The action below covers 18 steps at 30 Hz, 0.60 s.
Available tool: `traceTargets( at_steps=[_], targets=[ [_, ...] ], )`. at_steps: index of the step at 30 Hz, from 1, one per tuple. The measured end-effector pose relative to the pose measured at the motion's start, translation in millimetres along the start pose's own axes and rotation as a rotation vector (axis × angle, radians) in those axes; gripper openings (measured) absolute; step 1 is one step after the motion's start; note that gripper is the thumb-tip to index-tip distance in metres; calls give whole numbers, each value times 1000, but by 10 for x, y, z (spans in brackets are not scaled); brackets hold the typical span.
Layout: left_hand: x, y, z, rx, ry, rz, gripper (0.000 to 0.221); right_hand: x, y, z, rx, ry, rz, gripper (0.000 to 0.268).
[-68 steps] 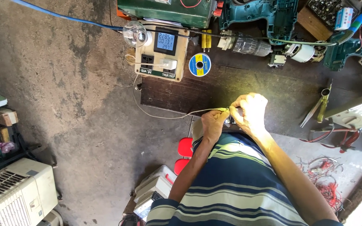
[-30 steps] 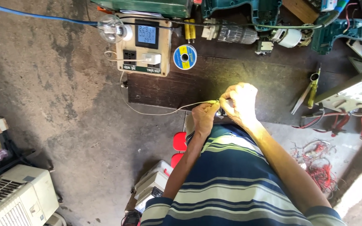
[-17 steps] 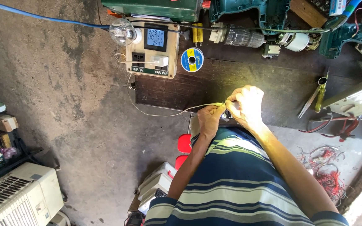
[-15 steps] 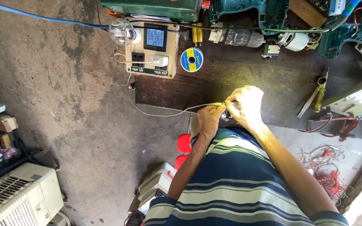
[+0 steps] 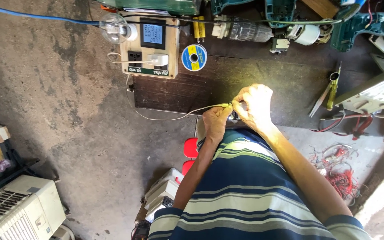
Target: Soldering and inspecting components on a small circuit board at a repair bench
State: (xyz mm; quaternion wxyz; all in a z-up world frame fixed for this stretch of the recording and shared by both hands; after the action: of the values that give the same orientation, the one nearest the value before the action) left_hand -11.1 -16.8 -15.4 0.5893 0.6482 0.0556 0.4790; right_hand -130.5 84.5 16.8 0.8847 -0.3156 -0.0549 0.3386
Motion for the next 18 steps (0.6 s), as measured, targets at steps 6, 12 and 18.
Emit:
traceTargets(
  at_steps=[6, 12, 18],
  targets=[
    [41, 0, 16, -20, -1, -21, 16, 34, 57, -53, -5, -25, -11, 18],
    [26, -64, 4, -10, -1, -34, 17, 34, 59, -48, 17, -25, -18, 17],
    [14, -64, 7, -8, 4, -49, 15, 52, 65, -69, 1, -25, -23, 16]
  ],
)
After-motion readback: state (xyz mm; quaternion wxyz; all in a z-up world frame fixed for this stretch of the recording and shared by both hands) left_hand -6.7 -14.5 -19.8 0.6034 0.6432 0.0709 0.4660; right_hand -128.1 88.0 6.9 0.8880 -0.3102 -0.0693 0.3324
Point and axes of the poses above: each hand's wrist, its own x-axis away from the middle knuckle, its own z-axis out of the back of the hand, y = z × x, the point moved 3 cm from there along -x, towards the middle knuckle, and after that the axes turned 4 degrees about -z, right-handed, at the moved point
